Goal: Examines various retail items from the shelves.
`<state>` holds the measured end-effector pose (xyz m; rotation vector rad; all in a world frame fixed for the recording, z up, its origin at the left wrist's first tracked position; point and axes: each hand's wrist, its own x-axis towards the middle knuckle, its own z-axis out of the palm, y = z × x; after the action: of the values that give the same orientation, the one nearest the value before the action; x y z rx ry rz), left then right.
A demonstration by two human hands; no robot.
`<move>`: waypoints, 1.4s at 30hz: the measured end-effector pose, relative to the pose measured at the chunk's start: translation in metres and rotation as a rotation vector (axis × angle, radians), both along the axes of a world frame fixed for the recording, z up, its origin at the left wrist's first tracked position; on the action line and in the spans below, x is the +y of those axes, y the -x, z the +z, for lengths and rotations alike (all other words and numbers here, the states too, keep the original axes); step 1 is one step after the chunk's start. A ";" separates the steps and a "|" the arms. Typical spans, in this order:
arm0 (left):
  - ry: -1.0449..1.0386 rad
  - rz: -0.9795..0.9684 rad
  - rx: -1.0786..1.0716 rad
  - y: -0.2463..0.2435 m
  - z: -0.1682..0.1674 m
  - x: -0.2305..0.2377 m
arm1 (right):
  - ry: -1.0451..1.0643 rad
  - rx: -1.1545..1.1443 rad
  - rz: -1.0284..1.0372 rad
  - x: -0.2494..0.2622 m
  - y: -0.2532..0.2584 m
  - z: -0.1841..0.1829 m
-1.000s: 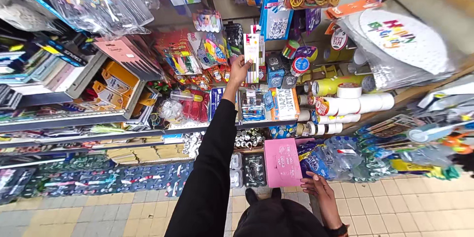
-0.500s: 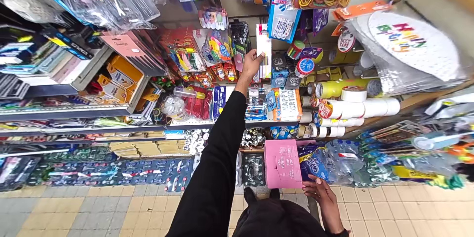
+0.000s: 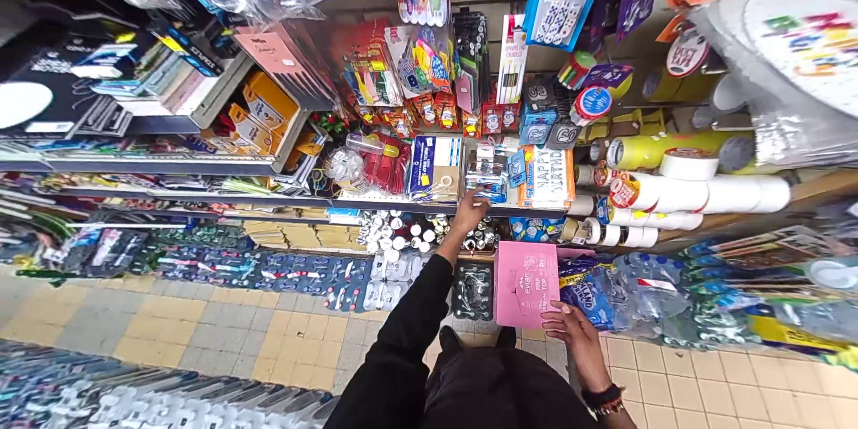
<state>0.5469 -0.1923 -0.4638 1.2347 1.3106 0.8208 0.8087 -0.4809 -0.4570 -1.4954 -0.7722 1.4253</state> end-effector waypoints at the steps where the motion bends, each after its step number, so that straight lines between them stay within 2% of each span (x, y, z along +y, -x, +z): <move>1: 0.065 -0.009 -0.026 0.013 -0.019 -0.034 | -0.012 -0.002 0.023 0.005 0.007 0.002; 5: 0.284 0.068 -0.179 0.072 -0.053 -0.161 | -0.068 -0.003 0.031 0.019 0.046 0.012; 9: 0.296 0.192 -0.307 0.146 -0.056 -0.238 | -0.070 -0.005 0.021 0.018 0.103 0.004; 12: 0.247 0.208 -0.342 0.200 -0.044 -0.259 | -0.055 0.001 0.020 0.012 0.163 0.004; 15: 0.148 0.131 -0.304 0.242 -0.032 -0.259 | -0.081 0.003 0.037 0.009 0.219 0.006; 20: 0.015 0.090 -0.287 0.287 -0.005 -0.259 | -0.145 0.016 0.068 -0.003 0.281 0.013; 24: -0.119 0.149 -0.311 0.298 0.012 -0.265 | -0.311 -0.024 0.030 -0.007 0.296 0.027; 30: -0.198 0.188 -0.318 0.299 0.023 -0.272 | -0.450 -0.034 -0.007 -0.003 0.283 0.036; 39: -0.197 0.289 -0.358 0.262 0.022 -0.279 | -0.434 -0.011 0.015 -0.016 0.241 0.028; 42: -0.162 0.329 -0.467 0.245 0.026 -0.286 | -0.409 -0.002 0.049 -0.019 0.225 0.020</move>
<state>0.3019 -0.4787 -0.4374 0.8808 1.0863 1.3809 0.5836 -0.4995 -0.4371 -1.1683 -1.0374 1.2105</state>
